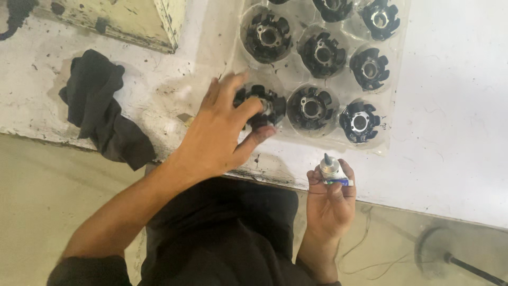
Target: The person sits at a workbench with trays of black circular mechanical components. They pick up a component, wipe the adhesive tube with a cloth, squeeze adhesive from a tube onto the component's surfaces while rotating it, then place the treated component back into the tray and pick the next one.
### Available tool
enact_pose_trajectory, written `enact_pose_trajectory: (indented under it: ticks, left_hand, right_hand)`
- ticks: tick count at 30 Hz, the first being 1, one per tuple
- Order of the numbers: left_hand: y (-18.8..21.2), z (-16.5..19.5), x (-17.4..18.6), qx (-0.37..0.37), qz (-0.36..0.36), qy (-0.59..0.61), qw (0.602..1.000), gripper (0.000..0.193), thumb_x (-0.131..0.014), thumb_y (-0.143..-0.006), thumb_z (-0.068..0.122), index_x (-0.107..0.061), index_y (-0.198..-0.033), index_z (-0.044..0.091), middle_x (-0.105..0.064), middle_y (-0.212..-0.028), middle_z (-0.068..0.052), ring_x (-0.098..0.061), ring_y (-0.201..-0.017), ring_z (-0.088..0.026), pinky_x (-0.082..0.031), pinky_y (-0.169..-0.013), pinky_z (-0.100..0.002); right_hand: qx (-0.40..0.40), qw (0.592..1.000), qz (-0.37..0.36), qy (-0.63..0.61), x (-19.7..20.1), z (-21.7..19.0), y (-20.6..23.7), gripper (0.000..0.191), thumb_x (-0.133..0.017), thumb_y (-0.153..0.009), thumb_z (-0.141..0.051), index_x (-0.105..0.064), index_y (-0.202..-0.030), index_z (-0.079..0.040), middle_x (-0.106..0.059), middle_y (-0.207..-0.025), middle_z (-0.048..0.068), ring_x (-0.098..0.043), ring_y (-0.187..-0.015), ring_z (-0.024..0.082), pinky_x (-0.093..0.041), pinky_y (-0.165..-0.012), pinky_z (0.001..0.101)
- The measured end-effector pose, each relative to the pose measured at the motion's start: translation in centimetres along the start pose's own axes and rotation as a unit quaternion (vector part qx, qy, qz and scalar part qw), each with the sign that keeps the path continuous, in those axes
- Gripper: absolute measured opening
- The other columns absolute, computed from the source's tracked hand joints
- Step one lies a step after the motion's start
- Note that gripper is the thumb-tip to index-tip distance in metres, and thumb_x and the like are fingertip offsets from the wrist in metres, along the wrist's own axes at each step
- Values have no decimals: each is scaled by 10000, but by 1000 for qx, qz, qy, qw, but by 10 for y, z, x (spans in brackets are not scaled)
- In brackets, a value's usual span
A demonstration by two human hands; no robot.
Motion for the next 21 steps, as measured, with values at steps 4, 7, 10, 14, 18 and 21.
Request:
enact_pose_trajectory:
  ticks: [4, 7, 10, 14, 18, 21]
  left_hand:
    - [25, 6, 18, 19, -15, 265, 964, 319, -717, -1004, 330, -624, -1134, 54, -622, -1310, -200, -599, -1414, -409, -504, -1121, -546]
    - [39, 1, 16, -2, 52, 534, 844, 361, -790, -927, 366, -641, -1143, 118, -599, -1374, -203, -630, -1280, -350, -512, -1099, -494]
    - [47, -4, 8, -43, 117, 604, 787, 743, -911, -847, 281, -399, -1378, 189, -518, -1396, -130, -534, -1423, -387, -486, -1190, -574]
    - [48, -8, 0, -44, 167, 666, 726, 867, -904, -875, 234, -303, -1494, 147, -505, -1443, -147, -483, -1432, -365, -405, -1254, -526]
    - [50, -5, -4, 62, 175, 770, 610, 809, -808, -905, 356, -314, -1481, 75, -488, -1475, -219, -516, -1375, -372, -444, -1183, -494]
    - [55, 3, 0, 56, 165, 712, 681, 718, -740, -994, 418, -354, -1479, 56, -461, -1453, -225, -520, -1253, -312, -453, -1128, -428]
  right_hand:
    - [3, 999, 15, 34, -2, -3, 1, 551, -777, -982, -155, -527, -1437, 31, -663, -1262, 188, -661, -1152, 294, -539, -1053, 465]
    - [5, 999, 18, 49, -8, 1, 4, 582, -832, -948, -196, -544, -1404, 23, -660, -1259, 179, -668, -1158, 302, -558, -1038, 459]
    - [-3, 999, 5, 34, -16, 9, 9, 611, -871, -923, -226, -557, -1378, 34, -657, -1278, 176, -671, -1141, 309, -564, -1040, 461]
    - [-9, 999, -34, 24, -27, 24, 14, 581, -883, -906, -218, -586, -1325, 53, -668, -1253, 201, -678, -1112, 307, -575, -1027, 468]
    - [52, 993, -52, 94, -42, 30, 24, 474, -886, -894, -128, -609, -1253, 8, -665, -1241, 175, -645, -1195, 275, -544, -1063, 410]
    - [129, 973, -89, 167, -57, 29, 31, 387, -856, -941, -145, -642, -1223, 11, -696, -1175, 194, -654, -1136, 284, -540, -996, 358]
Point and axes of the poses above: each hand's wrist, its own y-axis away from the middle knuckle, its own x-axis out of the back of the hand, z = x × y, the point moved 3 cm from there along -y, towards the middle knuckle
